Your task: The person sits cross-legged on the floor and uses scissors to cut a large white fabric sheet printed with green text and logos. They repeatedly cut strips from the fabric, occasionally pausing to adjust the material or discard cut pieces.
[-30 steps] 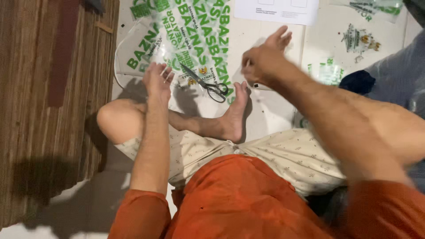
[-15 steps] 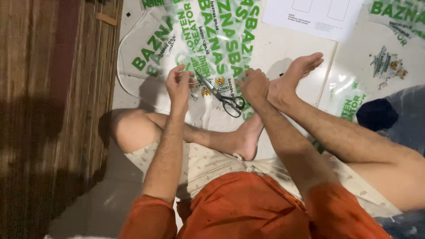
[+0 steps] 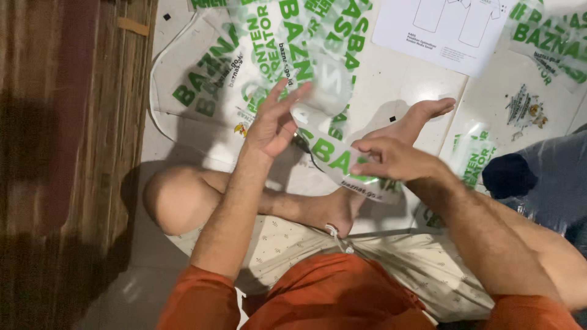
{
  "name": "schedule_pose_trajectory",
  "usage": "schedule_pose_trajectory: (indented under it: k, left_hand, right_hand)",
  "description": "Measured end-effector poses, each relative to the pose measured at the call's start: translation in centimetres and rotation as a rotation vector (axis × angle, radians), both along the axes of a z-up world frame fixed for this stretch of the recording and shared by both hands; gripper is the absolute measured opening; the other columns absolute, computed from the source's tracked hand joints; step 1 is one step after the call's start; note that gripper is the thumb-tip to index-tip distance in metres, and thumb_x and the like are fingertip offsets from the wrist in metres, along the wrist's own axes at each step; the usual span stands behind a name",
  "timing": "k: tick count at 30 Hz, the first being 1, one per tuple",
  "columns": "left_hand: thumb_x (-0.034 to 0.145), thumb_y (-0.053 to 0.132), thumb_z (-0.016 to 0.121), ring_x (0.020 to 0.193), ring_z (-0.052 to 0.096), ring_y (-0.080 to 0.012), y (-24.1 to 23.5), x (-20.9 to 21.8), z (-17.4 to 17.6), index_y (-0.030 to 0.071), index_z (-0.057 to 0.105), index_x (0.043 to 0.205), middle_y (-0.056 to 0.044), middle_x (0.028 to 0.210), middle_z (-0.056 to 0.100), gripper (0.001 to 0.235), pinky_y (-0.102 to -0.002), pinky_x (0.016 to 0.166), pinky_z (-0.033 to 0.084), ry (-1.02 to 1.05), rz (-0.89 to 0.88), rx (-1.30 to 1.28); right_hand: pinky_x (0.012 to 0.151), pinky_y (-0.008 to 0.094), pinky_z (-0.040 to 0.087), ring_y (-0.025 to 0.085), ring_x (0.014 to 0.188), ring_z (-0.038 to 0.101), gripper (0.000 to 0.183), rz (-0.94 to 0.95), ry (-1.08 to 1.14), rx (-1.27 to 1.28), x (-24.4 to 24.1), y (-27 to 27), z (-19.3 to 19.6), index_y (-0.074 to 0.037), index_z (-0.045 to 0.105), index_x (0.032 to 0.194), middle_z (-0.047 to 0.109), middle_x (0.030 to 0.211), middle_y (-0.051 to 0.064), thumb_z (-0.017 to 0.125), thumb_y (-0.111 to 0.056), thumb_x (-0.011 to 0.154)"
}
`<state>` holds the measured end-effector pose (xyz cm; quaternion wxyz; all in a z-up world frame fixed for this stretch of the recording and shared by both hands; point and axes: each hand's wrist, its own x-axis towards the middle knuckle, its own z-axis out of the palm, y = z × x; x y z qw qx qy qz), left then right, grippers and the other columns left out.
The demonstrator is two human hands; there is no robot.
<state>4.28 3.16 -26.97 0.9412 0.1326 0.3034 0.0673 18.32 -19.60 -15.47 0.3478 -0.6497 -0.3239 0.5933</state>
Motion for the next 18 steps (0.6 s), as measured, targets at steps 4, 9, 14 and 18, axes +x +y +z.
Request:
schedule_pose_trajectory:
  k: [4,9,14,18]
  left_hand:
    - [0.088,0.072,0.04,0.137,0.044,-0.0395,1.6,-1.2,6.0,0.01,0.022,0.15,-0.029,0.157,0.038,0.089,-0.05,0.103,0.042,0.004,-0.053,-0.075]
    - [0.097,0.076,0.013,0.157,0.003,-0.037,-0.4,-2.2,6.1,0.007,0.017,0.162,-0.02,0.168,0.02,0.095,-0.057,0.123,-0.01,0.108,-0.181,0.594]
    - [0.104,0.037,0.051,0.108,0.072,-0.0253,1.8,-1.2,6.5,0.011,0.059,0.135,-0.012,0.126,0.067,0.041,-0.028,0.084,0.062,-0.347,-0.586,0.905]
    - [0.094,0.02,0.076,0.059,0.047,-0.0054,4.9,-2.1,7.8,0.012,0.071,0.092,0.006,0.069,0.056,0.01,-0.021,0.053,0.036,-0.242,-0.713,1.137]
  right_hand:
    - [0.07,0.04,0.06,0.023,0.057,0.065,0.031,0.15,-0.016,-0.209,4.1,3.6,4.0,-0.002,0.073,0.117,0.075,0.074,0.013,0.074,-0.012,0.087]
    - [0.069,0.04,0.055,0.021,0.063,0.069,0.03,0.198,-0.076,-0.176,6.0,6.0,5.7,-0.008,0.075,0.114,0.077,0.077,0.011,0.076,-0.019,0.086]
    - [0.061,0.027,0.057,0.014,0.072,0.072,0.041,0.368,-0.178,-0.233,7.6,7.3,7.5,-0.013,0.075,0.126,0.084,0.101,0.001,0.07,-0.022,0.086]
    - [0.046,0.028,0.05,0.016,0.054,0.061,0.046,0.373,-0.218,-0.401,9.5,7.8,7.7,-0.016,0.074,0.128,0.085,0.095,0.003,0.077,-0.017,0.082]
